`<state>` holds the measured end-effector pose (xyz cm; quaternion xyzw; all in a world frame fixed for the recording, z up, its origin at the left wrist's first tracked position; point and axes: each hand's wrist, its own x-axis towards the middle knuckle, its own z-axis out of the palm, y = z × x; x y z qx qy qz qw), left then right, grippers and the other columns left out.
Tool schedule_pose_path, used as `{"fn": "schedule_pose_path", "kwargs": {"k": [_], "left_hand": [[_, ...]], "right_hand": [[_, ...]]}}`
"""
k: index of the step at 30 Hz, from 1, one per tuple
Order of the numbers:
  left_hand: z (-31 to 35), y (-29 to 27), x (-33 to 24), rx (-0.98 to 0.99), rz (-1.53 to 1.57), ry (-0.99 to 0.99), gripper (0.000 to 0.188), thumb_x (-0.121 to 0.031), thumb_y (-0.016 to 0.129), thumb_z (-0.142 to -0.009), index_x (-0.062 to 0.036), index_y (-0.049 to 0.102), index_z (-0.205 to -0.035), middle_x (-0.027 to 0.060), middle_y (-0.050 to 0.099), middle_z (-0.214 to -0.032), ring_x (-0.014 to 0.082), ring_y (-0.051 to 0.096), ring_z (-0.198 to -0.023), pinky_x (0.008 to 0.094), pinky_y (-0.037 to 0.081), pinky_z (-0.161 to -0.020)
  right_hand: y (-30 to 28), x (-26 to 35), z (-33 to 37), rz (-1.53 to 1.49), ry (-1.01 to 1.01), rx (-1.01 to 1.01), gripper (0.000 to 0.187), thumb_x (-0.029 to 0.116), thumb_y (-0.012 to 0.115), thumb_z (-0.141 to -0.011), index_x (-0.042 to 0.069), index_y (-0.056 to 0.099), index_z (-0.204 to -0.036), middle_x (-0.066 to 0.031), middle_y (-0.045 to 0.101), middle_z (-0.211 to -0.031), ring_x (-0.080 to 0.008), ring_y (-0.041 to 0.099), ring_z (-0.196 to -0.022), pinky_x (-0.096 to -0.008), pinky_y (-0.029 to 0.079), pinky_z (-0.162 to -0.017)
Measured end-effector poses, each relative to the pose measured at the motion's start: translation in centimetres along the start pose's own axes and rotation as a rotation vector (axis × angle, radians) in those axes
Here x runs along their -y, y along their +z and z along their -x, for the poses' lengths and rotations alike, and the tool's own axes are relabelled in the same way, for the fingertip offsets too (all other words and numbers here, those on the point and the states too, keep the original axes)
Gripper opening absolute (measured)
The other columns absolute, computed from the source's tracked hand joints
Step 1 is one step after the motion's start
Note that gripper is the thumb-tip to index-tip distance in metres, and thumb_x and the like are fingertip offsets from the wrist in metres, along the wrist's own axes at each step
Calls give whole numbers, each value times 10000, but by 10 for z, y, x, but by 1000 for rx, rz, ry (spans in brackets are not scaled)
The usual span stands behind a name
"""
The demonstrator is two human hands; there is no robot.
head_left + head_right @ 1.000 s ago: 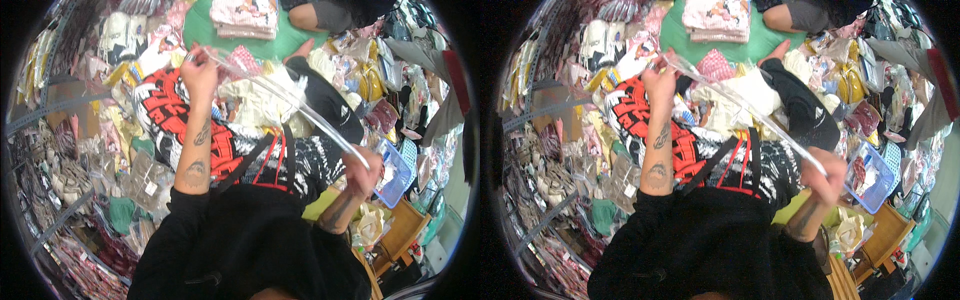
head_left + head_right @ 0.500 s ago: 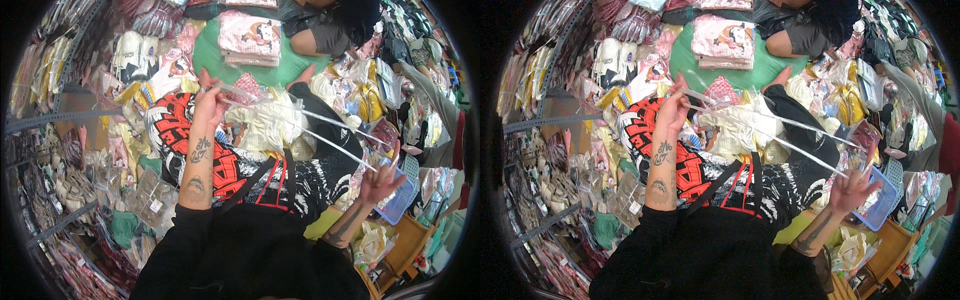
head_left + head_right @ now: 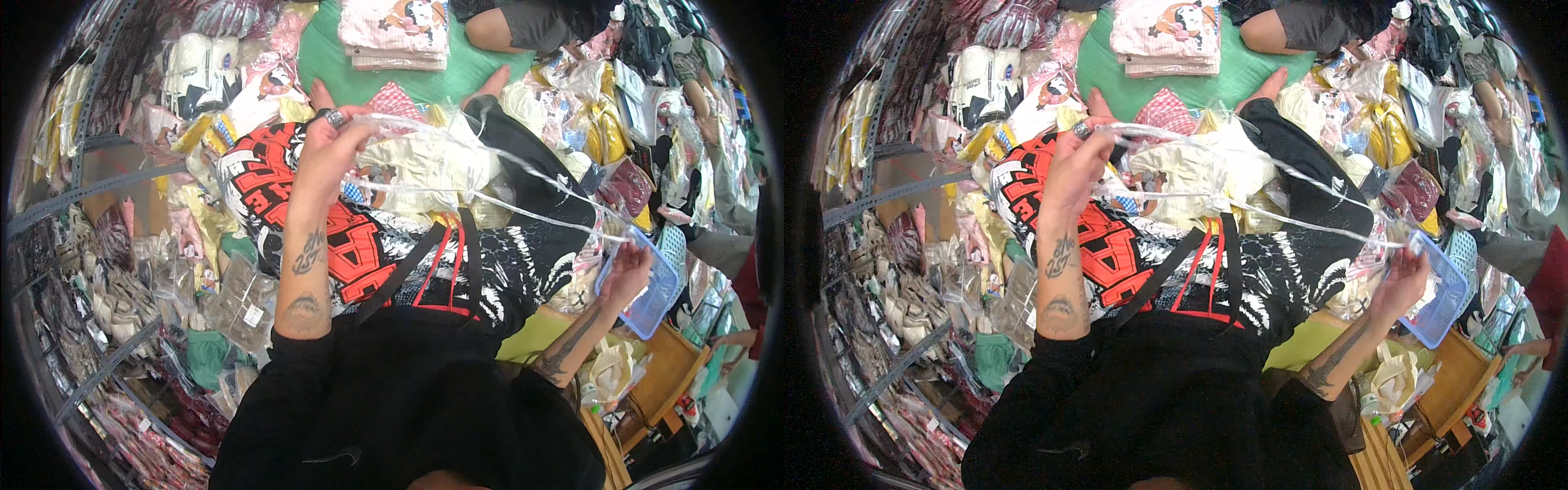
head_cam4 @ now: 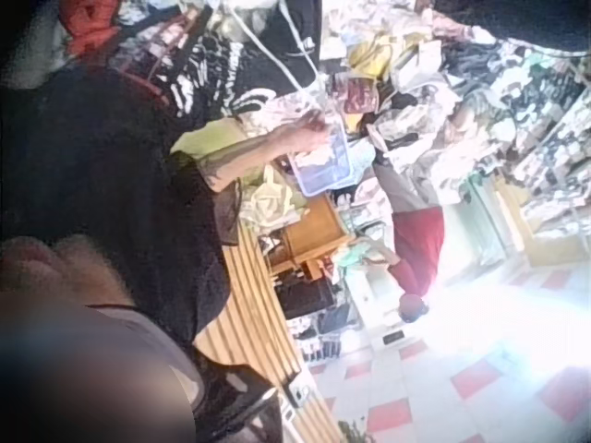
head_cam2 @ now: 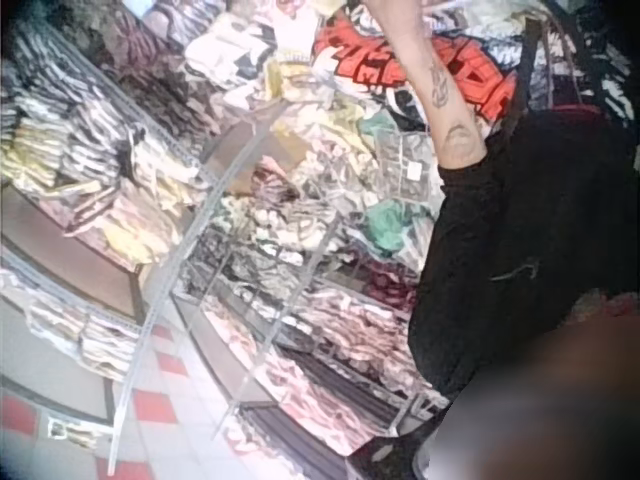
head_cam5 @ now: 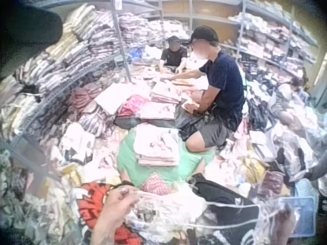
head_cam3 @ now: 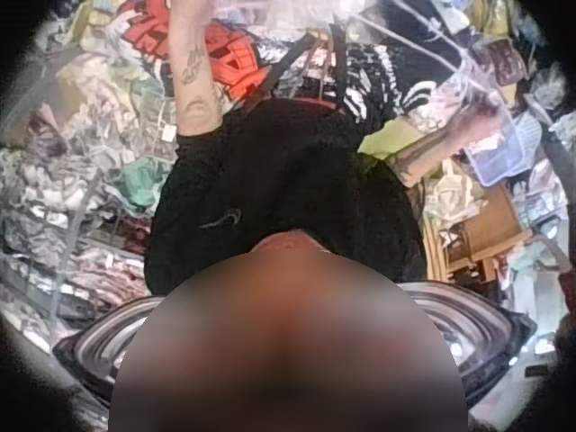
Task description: The person sits on a green mat in a cluttered room and ties plastic bags containing folded clothing with white twist ties. They pick up a bag, open it, insert a twist tie, and secure the bundle by twisting the tie.
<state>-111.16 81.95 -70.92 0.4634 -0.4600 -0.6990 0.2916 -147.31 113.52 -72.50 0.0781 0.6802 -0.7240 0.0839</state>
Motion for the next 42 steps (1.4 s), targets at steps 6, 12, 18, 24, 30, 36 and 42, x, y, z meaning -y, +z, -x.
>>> {"fn": "schedule_pose_path", "kwargs": {"k": [6, 12, 18, 24, 30, 36, 42], "left_hand": [[38, 37, -11, 413, 65, -37, 224, -78, 573, -829, -17, 609, -1041, 42, 642, -843, 29, 495, -594, 168, 360, -506], [57, 60, -12, 722, 274, -109, 460, -212, 581, -900, -7, 441, -1286, -6, 570, -743, 31, 487, -595, 159, 298, -481], [60, -10, -33, 185, -51, 184, 492, -159, 552, -912, -12, 372, -1346, -1, 546, -688, 76, 508, -619, 211, 394, -589], [65, -38, -21, 77, 786, 303, 955, -464, 682, -805, -50, 136, -1469, 208, 459, -1290, 105, 466, -617, 212, 400, -508], [60, -55, -24, 410, 923, 351, 969, -420, 708, -791, -57, 127, -1476, 190, 29, -1543, 156, 594, -879, 224, 491, -557], [42, -50, -28, -567, 152, 957, 652, -378, 418, -975, -96, 96, -1467, 212, 171, -1508, 323, 257, -1374, 470, 172, -1138], [41, -93, -23, -564, -370, 830, 747, -133, 498, -917, -63, 7, -1475, 269, 330, -1425, 326, 406, -1287, 423, 394, -998]], "right_hand": [[43, -37, 44, 650, -720, 348, 355, 45, 651, -836, -25, 527, -1161, -110, 594, -1104, -184, 566, -1017, -311, 440, -911], [156, -127, 128, 607, -243, 1573, 597, 206, 719, -769, 18, 462, -1273, -148, 560, -1186, -248, 533, -1077, -342, 406, -935], [138, -105, 120, 205, 314, 1541, 382, 129, 660, -815, 61, 492, -1152, 75, 406, -680, -5, 354, -588, -174, 279, -517], [133, -43, 115, 178, 216, 1412, 448, 92, 725, -759, -7, 536, -1153, 86, 417, -683, 16, 342, -580, -149, 231, -506], [132, -39, 124, 310, 117, 1217, 117, 73, 614, -886, -30, 666, -876, 49, 552, -683, 4, 435, -614, -153, 347, -557], [127, -48, 144, 183, 55, 1171, 165, 153, 522, -956, 16, 602, -913, 58, 501, -628, -1, 381, -533, -174, 287, -485], [118, -50, 136, 78, 183, 886, 211, 204, 501, -969, 46, 603, -874, 103, 384, -570, 8, 266, -466, -182, 192, -429]]}}
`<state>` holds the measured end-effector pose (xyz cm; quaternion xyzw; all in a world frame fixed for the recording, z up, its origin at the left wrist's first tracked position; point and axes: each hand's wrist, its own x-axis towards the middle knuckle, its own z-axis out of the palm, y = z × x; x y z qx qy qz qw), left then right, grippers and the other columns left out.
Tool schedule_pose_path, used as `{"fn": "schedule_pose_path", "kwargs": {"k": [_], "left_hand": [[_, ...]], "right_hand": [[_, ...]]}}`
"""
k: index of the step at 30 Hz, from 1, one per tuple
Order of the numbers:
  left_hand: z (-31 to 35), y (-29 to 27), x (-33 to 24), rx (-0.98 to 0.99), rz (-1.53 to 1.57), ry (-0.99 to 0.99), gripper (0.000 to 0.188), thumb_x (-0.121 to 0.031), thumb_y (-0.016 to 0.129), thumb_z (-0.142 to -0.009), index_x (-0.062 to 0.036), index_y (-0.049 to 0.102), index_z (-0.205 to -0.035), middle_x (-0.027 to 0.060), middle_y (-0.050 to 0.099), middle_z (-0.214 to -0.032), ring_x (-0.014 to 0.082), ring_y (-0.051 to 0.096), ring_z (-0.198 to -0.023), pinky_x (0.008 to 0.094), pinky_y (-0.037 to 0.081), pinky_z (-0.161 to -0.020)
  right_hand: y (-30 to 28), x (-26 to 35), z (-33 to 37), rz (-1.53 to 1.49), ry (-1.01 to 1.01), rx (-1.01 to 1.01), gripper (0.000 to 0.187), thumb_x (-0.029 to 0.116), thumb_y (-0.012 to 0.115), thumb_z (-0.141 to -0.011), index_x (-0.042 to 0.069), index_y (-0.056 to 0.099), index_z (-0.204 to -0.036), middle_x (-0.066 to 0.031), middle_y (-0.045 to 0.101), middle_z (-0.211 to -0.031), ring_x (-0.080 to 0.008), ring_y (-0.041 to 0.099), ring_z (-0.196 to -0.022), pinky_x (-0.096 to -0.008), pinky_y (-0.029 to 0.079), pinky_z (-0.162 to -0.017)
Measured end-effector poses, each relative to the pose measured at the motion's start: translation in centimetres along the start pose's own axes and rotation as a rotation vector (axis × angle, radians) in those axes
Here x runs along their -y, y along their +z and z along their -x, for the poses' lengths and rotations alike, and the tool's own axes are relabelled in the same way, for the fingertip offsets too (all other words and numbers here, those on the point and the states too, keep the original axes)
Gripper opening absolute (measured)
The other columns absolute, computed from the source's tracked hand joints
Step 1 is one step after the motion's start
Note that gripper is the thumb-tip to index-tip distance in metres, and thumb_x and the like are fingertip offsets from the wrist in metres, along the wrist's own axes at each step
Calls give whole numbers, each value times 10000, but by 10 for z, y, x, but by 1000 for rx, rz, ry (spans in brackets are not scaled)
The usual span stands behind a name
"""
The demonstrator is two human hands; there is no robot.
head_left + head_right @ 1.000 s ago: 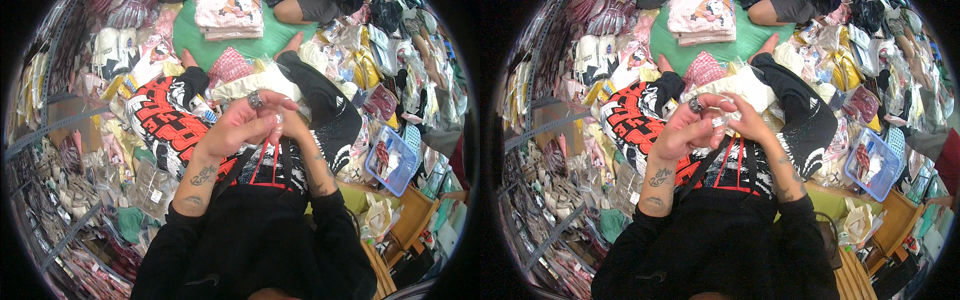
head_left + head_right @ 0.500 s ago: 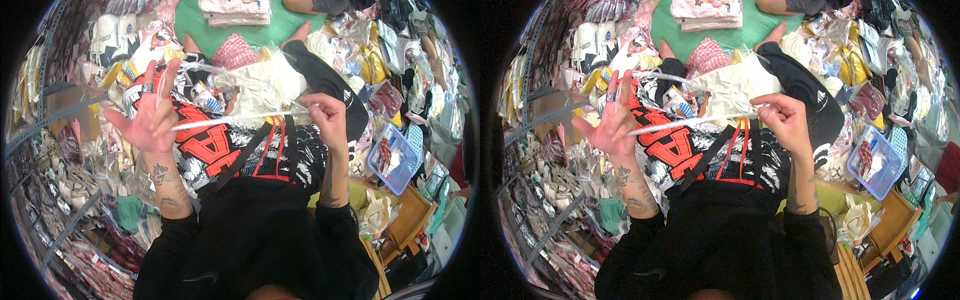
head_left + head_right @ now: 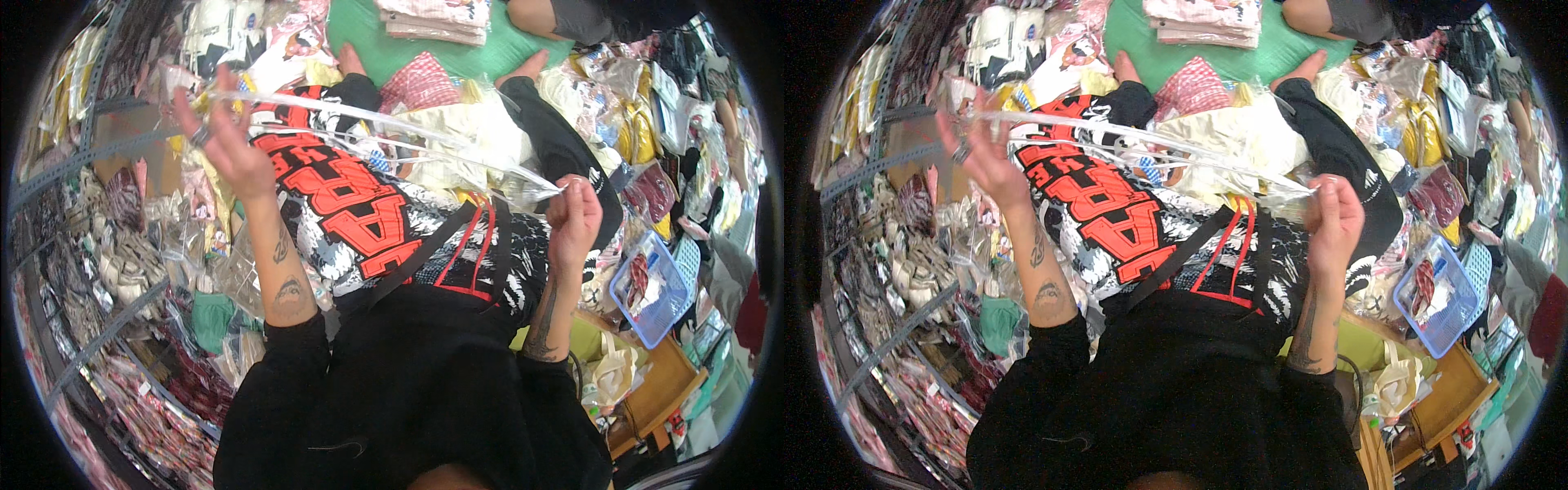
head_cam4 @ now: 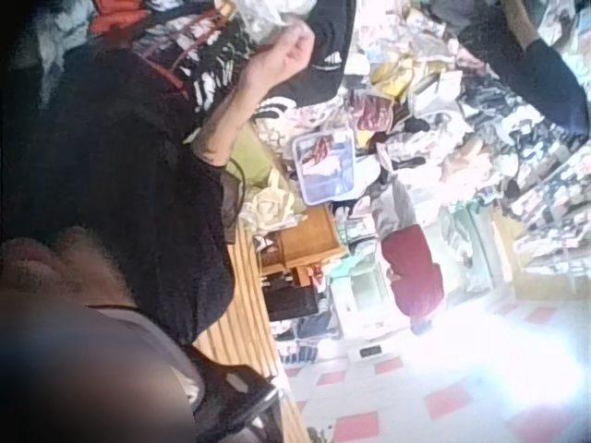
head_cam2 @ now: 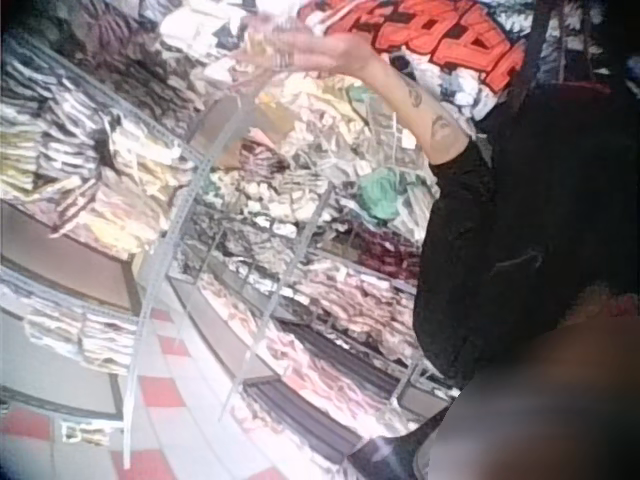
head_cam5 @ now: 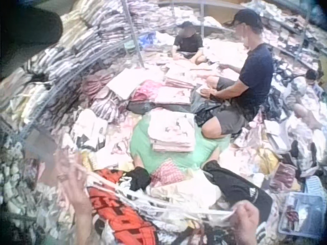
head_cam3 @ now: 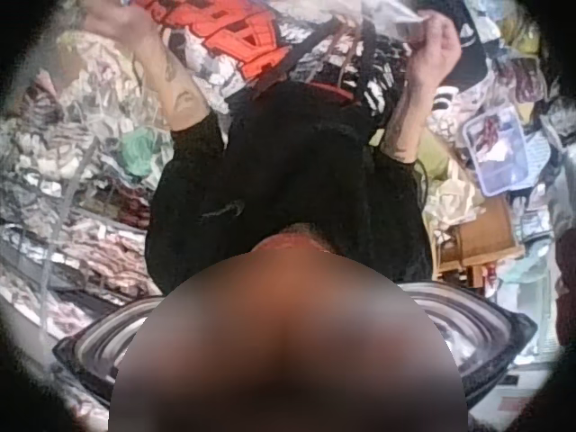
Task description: The person sits on a green mat in a cluttered room and ties plastic bags containing folded clothing with white twist ties. They pick up a bag, open it, insert a twist tie, and secure the bundle by twisting the tie.
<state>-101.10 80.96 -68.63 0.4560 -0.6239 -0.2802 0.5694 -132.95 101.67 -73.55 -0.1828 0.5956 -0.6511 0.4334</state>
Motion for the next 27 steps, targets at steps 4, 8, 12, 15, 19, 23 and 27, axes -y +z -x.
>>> {"fn": "schedule_pose_path", "kwargs": {"k": [4, 8, 12, 15, 19, 23, 27], "left_hand": [[6, 4, 5, 71, -583, -16, 929, -38, 572, -817, -71, -86, -1472, 286, 382, -1389, 310, 572, -1089, 334, 490, -848], [0, 15, 12, 325, -554, 34, 973, 9, 616, -772, -100, -39, -1484, 250, 408, -1392, 265, 665, -915, 297, 517, -777], [-10, 18, 25, 244, -376, -183, 778, 7, 678, -771, -97, 291, -1438, 152, 637, -1159, 151, 677, -780, 230, 522, -611], [-11, 30, 26, 183, -321, -241, 646, -21, 634, -837, -99, 334, -1404, 106, 693, -996, 104, 653, -728, 223, 506, -571], [12, 38, -4, 654, -175, -439, 560, -57, 578, -879, -49, 336, -1385, 122, 691, -917, 108, 621, -689, 230, 497, -586], [29, 52, -86, 875, -104, -593, 562, -96, 591, -876, -7, 317, -1359, 127, 666, -814, 149, 605, -572, 263, 502, -558], [58, 71, -104, 177, 355, -241, 571, -159, 622, -875, -13, 329, -1343, 186, 640, -916, 168, 615, -684, 262, 511, -636]], "right_hand": [[13, 3, 14, 353, -313, -67, 190, 140, 531, -954, -19, 634, -934, 60, 512, -639, 16, 342, -521, -170, 215, -466], [12, 25, 7, 204, -225, -196, 222, 184, 522, -964, 2, 635, -906, 87, 422, -565, 10, 295, -469, -180, 183, -429], [-4, 26, -1, 215, -43, -162, 228, 237, 518, -970, 48, 630, -908, 94, 369, -544, -2, 274, -455, -189, 173, -419], [3, 27, 9, -59, 66, -49, 203, 236, 489, -980, 68, 588, -924, 65, 379, -532, -15, 283, -438, -194, 191, -399], [32, 30, 23, -254, 108, -81, 200, 220, 494, -976, 37, 575, -974, -18, 559, -672, -57, 483, -544, -184, 377, -436], [53, 38, 30, -293, 22, -22, 241, 192, 532, -960, -27, 612, -1021, -47, 594, -736, -85, 537, -577, -204, 426, -464], [64, 42, 35, -316, -9, 11, 241, 172, 564, -943, -51, 625, -1012, -49, 606, -749, -77, 488, -516, -199, 366, -438]]}}
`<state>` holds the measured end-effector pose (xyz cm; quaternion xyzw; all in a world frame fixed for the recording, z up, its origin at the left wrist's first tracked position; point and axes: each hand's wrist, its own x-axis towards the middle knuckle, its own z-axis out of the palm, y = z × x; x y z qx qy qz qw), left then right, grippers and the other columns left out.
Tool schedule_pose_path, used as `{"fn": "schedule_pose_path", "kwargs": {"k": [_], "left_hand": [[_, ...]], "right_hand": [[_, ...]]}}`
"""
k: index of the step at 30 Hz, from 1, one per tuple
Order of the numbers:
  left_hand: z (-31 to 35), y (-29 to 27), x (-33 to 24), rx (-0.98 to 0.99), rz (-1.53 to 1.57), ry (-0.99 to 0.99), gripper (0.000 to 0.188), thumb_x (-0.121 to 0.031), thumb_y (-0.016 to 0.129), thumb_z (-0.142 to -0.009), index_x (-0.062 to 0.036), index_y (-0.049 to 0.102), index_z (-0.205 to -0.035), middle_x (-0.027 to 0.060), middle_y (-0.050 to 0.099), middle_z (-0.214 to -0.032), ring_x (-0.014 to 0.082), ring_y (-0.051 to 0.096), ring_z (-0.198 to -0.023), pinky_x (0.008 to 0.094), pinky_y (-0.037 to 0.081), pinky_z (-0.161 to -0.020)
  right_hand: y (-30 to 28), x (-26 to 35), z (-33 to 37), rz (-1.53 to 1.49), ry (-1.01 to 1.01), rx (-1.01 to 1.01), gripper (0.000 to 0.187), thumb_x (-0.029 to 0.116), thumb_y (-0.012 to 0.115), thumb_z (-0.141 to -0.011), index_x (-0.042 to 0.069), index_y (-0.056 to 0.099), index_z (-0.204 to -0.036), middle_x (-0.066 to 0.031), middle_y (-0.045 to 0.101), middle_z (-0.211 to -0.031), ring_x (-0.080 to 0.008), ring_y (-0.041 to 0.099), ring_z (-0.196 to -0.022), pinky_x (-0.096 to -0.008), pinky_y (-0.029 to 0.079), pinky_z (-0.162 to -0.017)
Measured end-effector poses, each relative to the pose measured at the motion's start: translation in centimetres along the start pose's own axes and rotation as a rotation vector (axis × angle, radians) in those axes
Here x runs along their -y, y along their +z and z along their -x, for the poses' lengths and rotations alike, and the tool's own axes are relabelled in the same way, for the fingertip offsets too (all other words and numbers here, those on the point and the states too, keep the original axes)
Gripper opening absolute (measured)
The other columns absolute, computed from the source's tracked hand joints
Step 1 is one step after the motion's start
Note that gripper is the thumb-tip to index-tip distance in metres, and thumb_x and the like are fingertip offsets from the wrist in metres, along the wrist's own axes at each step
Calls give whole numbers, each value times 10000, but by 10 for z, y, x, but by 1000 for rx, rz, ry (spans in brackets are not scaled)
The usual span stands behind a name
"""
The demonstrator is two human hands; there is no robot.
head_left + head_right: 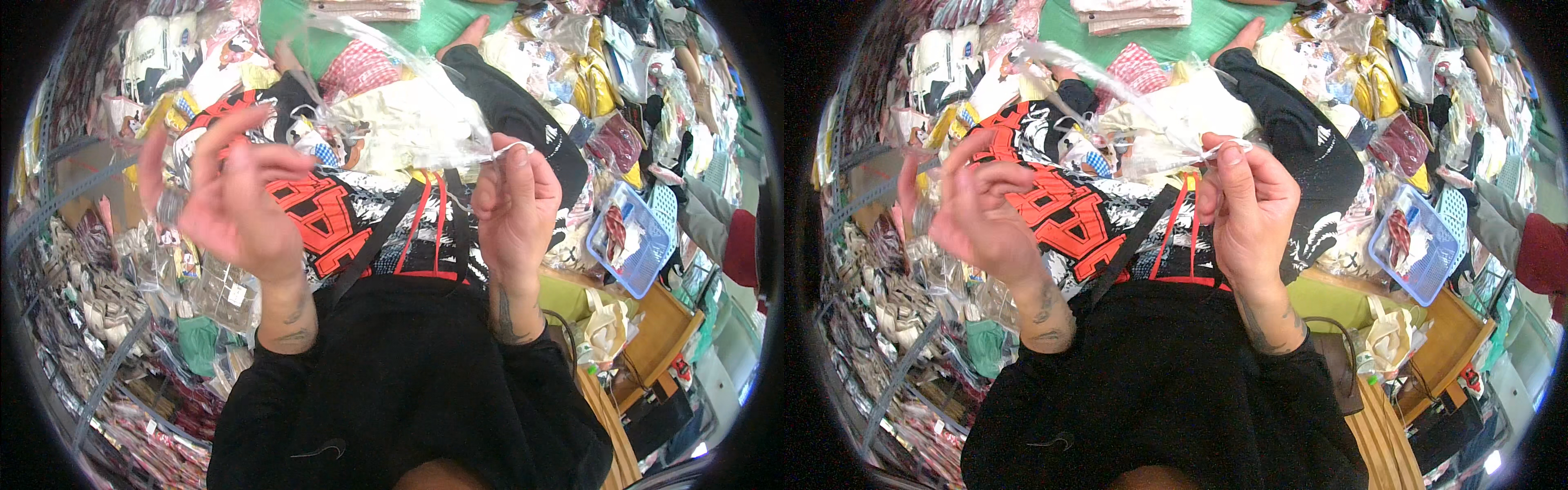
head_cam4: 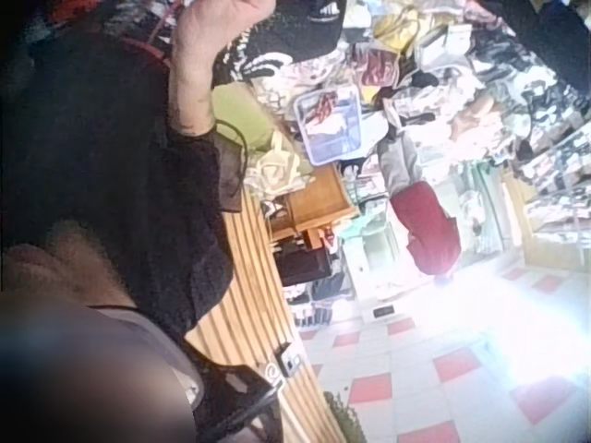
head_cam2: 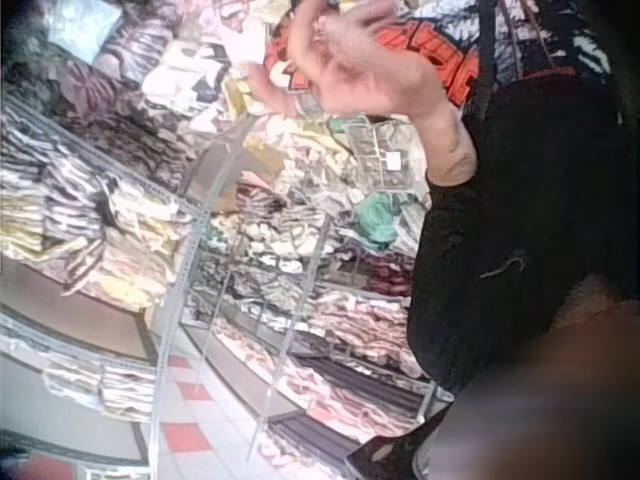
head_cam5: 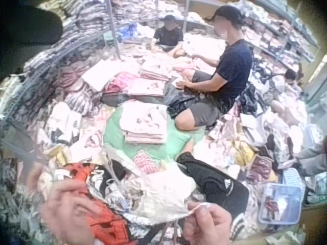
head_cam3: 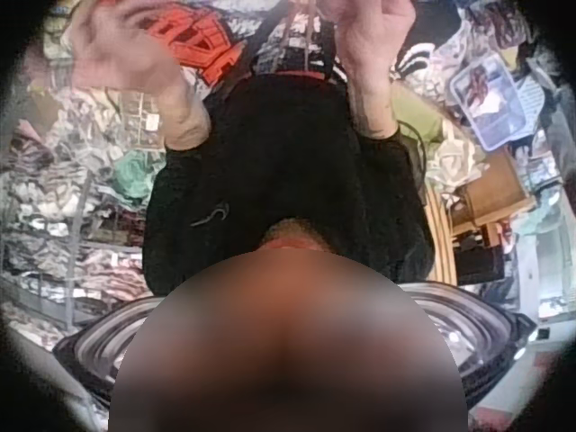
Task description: The person sits on a green mat in a cluttered room and ties plastic bags containing folded clothing with white twist ties. They pick up a bag, open it, insert a twist tie, and secure the bundle by twisting the tie.
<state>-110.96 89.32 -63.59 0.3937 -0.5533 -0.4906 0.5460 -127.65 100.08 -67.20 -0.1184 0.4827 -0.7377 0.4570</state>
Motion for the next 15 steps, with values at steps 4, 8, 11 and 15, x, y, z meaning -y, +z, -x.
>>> {"fn": "schedule_pose_path", "kwargs": {"k": [4, 8, 11, 15], "left_hand": [[2, 17, 17, 312, -109, 240, 446, -198, 645, -865, -36, 485, -1249, 158, 619, -935, 177, 606, -836, 269, 492, -709], [13, 29, 27, 558, -44, -48, 249, -147, 663, -849, 2, 636, -1047, 87, 599, -898, 165, 588, -831, 264, 460, -722], [16, 27, 35, 626, -32, -112, 190, -60, 617, -883, 37, 614, -1046, 64, 588, -958, 120, 555, -859, 232, 444, -750], [24, 29, 42, 489, 73, -224, 135, -46, 615, -883, 34, 627, -991, 46, 592, -850, 85, 550, -758, 217, 446, -674]], "right_hand": [[6, 0, 3, 165, -67, 1, 196, 121, 597, -910, -44, 614, -1014, -38, 575, -732, -73, 470, -575, -201, 363, -500], [11, 0, 4, 197, -190, 100, 188, -24, 651, -838, -60, 614, -1019, -117, 664, -903, -116, 629, -814, -224, 510, -711], [9, -1, 2, 260, -275, 94, 199, -49, 663, -819, -61, 600, -1008, -135, 659, -944, -132, 639, -856, -224, 513, -741], [3, -3, -1, 374, -284, 68, 191, -21, 649, -844, -54, 587, -1022, -101, 639, -945, -102, 618, -828, -196, 491, -701]]}}
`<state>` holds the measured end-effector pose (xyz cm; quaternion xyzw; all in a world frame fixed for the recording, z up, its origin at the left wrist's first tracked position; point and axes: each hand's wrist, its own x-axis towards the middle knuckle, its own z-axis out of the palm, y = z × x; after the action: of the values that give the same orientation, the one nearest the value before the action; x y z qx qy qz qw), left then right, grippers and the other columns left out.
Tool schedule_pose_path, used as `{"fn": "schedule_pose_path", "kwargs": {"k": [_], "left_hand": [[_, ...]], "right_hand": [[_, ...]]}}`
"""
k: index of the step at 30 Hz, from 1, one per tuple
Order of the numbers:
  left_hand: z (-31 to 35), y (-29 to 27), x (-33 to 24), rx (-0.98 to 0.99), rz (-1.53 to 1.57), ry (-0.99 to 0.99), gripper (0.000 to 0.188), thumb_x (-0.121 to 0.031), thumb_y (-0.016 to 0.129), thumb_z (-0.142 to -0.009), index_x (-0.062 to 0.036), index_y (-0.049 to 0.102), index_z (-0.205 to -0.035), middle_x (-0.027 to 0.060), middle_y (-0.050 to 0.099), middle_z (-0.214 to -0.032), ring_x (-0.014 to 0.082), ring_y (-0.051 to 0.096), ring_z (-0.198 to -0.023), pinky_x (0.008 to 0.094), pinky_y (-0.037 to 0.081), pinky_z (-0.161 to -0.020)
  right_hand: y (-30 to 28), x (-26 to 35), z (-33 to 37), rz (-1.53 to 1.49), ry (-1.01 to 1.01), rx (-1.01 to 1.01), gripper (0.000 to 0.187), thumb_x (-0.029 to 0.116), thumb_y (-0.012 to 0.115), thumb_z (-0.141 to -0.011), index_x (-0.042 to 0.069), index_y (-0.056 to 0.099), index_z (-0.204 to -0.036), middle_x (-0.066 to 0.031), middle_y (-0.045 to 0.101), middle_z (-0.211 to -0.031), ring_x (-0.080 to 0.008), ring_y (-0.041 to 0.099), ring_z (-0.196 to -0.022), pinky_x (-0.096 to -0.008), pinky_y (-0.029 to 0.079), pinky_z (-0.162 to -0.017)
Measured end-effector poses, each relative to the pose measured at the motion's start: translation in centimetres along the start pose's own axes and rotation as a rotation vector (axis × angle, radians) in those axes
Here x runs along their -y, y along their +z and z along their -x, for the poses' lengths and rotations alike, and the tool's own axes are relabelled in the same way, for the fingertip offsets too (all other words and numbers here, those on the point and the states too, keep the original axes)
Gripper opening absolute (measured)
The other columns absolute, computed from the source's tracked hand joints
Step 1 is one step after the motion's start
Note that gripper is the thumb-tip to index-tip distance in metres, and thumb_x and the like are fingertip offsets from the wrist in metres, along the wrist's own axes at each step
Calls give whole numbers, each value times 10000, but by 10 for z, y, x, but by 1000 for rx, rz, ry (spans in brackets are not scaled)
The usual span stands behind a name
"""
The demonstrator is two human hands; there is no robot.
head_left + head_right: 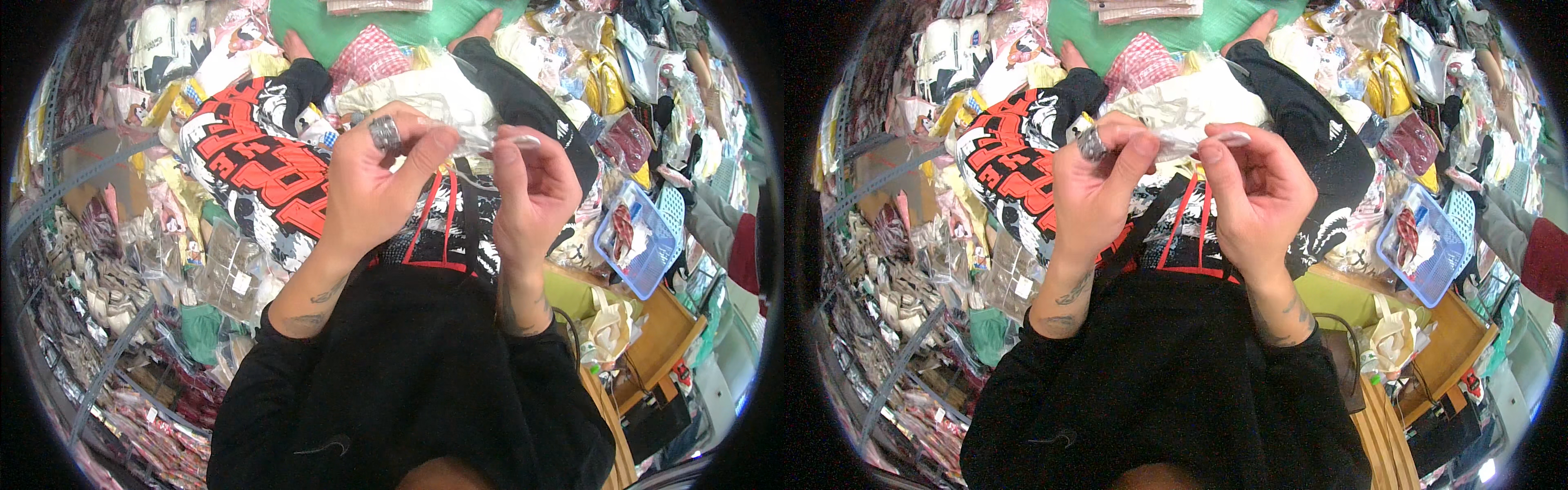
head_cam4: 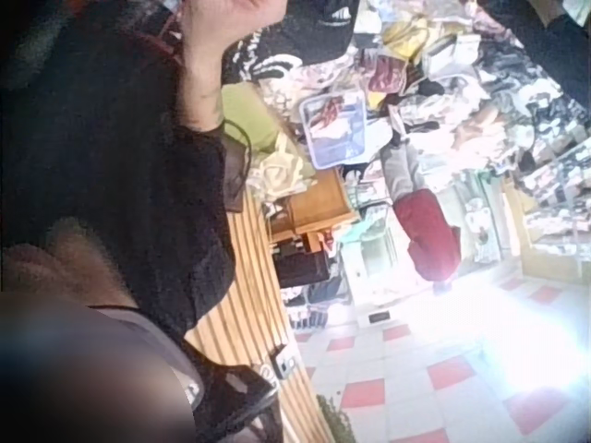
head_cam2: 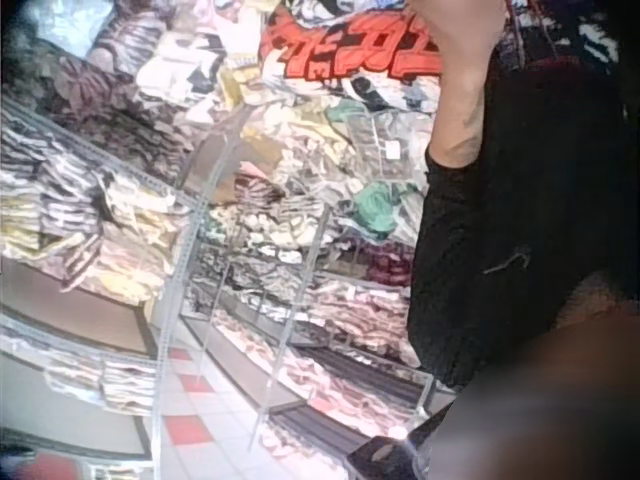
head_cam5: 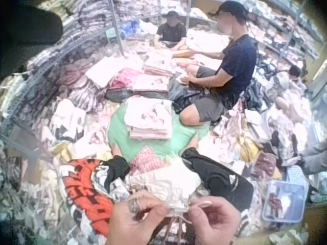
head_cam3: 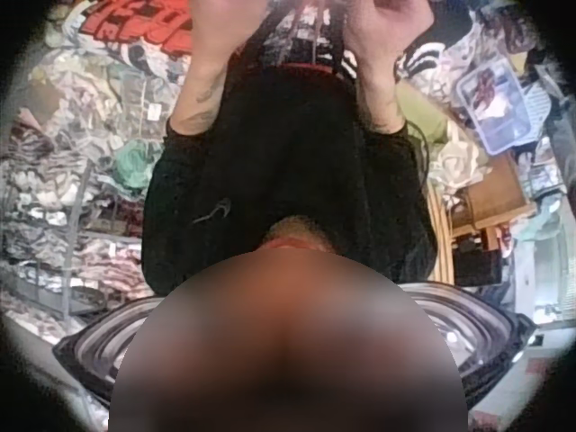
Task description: The person sits on a green mat in a cluttered room and ties plastic bags containing folded clothing with white twist ties. They pick up a bag, open it, insert a twist tie, and secure the bundle by twisting the tie.
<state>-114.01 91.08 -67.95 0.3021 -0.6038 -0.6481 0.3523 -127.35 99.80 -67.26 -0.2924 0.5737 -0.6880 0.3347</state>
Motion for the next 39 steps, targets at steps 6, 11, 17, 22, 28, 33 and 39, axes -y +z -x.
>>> {"fn": "schedule_pose_path", "kwargs": {"k": [6, 11, 17, 22, 28, 33, 39], "left_hand": [[-4, 25, 20, -161, 307, -82, 455, 35, 601, -833, 17, 487, -1273, 97, 592, -1064, 170, 587, -1007, 274, 488, -848], [-6, 11, 15, 67, 674, -199, 846, 91, 544, -751, -62, 129, -1472, 220, 563, -1166, 276, 561, -1110, 356, 428, -970], [-12, 6, 6, 86, 549, -326, 743, -19, 584, -858, -51, 151, -1462, 205, 609, -1107, 212, 600, -1037, 314, 472, -908], [-10, 10, 7, 22, 308, -160, 687, -34, 644, -846, 14, 254, -1409, 178, 639, -1040, 142, 628, -888, 252, 508, -756], [-10, 3, 15, -58, -40, -91, 691, -7, 697, -801, 45, 312, -1372, 134, 666, -936, 95, 628, -778, 203, 500, -636], [-9, 14, 10, -168, 191, -122, 641, 65, 674, -790, 45, 342, -1338, 140, 662, -925, 116, 639, -778, 213, 514, -659], [-7, 27, 11, -219, 456, -141, 539, 75, 634, -814, 23, 361, -1276, 179, 643, -967, 177, 639, -904, 255, 521, -785]], "right_hand": [[5, -11, -4, -91, 125, 79, 305, -52, 643, -833, -53, 534, -1118, -103, 607, -1011, -132, 608, -918, -217, 495, -789], [7, -5, -7, -232, 142, 144, 679, -105, 604, -819, 16, 210, -1358, -152, 596, -998, -149, 609, -915, -222, 511, -762], [3, -12, -9, -203, 150, 186, 647, -114, 592, -803, 14, 260, -1343, -134, 593, -966, -72, 581, -792, -141, 445, -595], [-1, -19, -8, -99, 142, 142, 386, -82, 631, -802, -39, 487, -1157, -99, 594, -953, -56, 574, -778, -153, 449, -605], [-3, -16, -8, -126, 224, 143, 262, -53, 630, -826, -50, 566, -1080, -46, 608, -889, -51, 559, -756, -162, 440, -616], [4, -20, -11, 37, 169, 138, 141, 8, 660, -839, -29, 630, -972, 9, 605, -821, -18, 499, -651, -160, 406, -575], [2, -33, -4, 343, -168, -25, 77, 28, 663, -844, -23, 646, -899, 22, 620, -806, 5, 474, -604, -151, 369, -505]]}}
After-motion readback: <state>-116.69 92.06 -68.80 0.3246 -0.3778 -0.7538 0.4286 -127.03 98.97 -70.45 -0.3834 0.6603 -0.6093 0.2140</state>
